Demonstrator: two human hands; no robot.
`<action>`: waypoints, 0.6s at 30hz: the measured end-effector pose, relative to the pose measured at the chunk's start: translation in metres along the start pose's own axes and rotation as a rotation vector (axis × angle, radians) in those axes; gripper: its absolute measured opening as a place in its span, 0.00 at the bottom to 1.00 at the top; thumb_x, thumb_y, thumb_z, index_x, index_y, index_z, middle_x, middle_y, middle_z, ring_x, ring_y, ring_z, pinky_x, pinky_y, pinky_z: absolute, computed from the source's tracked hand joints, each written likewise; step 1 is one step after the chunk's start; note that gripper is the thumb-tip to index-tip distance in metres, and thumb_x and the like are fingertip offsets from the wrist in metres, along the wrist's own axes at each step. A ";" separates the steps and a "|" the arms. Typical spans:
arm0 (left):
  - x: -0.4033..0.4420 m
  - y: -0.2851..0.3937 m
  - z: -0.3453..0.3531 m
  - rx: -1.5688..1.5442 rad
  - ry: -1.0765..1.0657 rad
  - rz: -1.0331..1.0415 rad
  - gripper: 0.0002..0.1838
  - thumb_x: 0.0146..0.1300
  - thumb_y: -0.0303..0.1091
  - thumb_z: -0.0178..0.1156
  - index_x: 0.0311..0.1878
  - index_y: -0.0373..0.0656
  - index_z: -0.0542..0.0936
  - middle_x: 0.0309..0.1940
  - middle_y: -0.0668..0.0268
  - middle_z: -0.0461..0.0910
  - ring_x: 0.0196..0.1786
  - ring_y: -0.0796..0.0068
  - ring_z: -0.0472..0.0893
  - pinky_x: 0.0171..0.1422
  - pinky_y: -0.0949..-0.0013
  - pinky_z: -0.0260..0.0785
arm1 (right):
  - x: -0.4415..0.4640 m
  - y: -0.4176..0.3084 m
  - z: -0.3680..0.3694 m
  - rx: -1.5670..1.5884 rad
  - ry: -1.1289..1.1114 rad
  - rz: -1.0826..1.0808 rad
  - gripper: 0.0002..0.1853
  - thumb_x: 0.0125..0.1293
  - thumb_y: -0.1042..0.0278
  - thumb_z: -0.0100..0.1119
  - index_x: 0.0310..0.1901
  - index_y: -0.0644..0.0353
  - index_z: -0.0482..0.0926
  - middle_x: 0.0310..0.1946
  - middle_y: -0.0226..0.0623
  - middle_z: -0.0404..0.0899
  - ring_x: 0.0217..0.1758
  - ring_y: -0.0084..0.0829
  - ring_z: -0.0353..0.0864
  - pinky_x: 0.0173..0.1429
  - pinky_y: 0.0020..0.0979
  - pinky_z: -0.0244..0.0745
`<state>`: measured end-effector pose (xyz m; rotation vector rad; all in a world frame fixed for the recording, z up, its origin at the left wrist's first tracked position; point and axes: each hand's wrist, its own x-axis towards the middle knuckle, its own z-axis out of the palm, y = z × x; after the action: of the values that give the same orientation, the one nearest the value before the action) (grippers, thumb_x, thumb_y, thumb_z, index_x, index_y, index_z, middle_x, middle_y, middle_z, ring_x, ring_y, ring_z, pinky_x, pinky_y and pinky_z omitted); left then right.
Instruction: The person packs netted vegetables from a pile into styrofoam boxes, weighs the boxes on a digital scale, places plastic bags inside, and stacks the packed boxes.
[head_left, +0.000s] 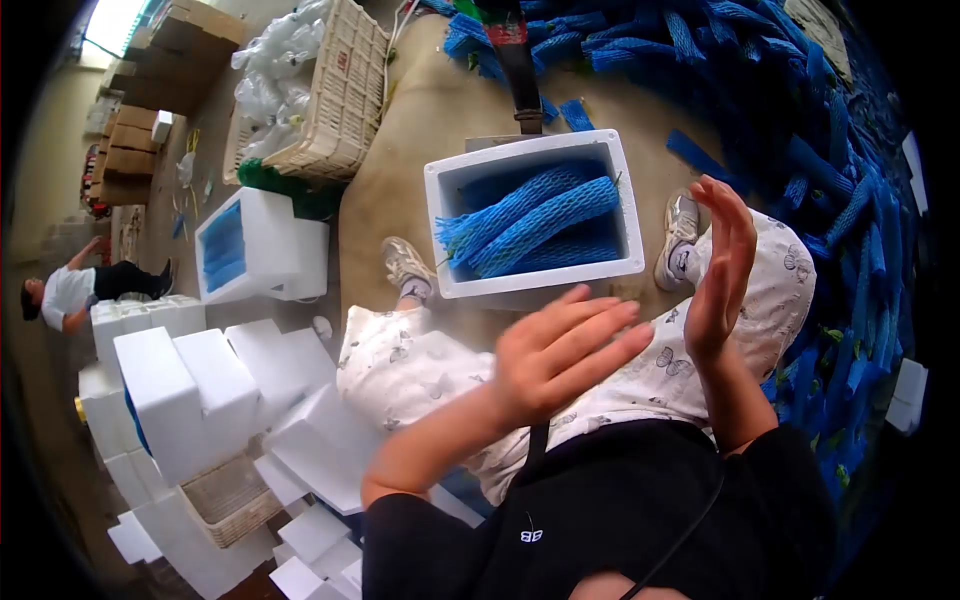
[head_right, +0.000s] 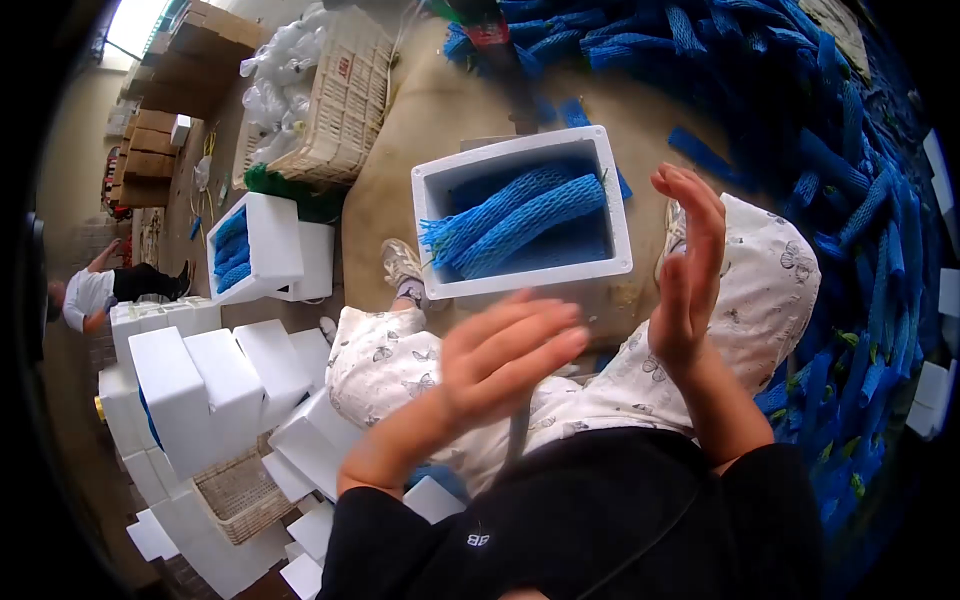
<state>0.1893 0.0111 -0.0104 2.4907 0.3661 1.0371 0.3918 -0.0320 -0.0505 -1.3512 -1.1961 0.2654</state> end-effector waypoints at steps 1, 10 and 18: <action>0.004 -0.007 -0.046 0.360 -0.016 0.198 0.17 0.57 0.34 0.64 0.52 0.52 0.81 0.48 0.65 0.78 0.51 0.71 0.79 0.55 0.62 0.76 | 0.005 0.009 -0.005 -0.092 -0.055 0.006 0.25 0.68 0.51 0.44 0.59 0.60 0.68 0.62 0.46 0.66 0.68 0.40 0.64 0.71 0.45 0.55; -0.043 -0.236 -0.214 0.882 -0.093 -0.509 0.21 0.58 0.30 0.60 0.57 0.51 0.77 0.61 0.62 0.73 0.61 0.59 0.74 0.62 0.58 0.67 | 0.007 0.121 0.100 -0.668 -0.937 -0.008 0.29 0.52 0.74 0.65 0.60 0.53 0.72 0.57 0.43 0.72 0.66 0.41 0.66 0.75 0.49 0.47; -0.082 -0.228 0.047 0.365 -0.799 -0.883 0.31 0.54 0.50 0.66 0.59 0.45 0.72 0.47 0.55 0.78 0.49 0.49 0.78 0.53 0.56 0.72 | -0.003 0.107 0.082 -0.583 -1.012 -0.064 0.26 0.42 0.64 0.73 0.47 0.54 0.77 0.38 0.39 0.75 0.48 0.39 0.74 0.50 0.35 0.69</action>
<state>0.1488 0.1662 -0.1974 2.3447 1.2804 -0.3892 0.3775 0.0450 -0.1599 -1.7276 -2.2811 0.6321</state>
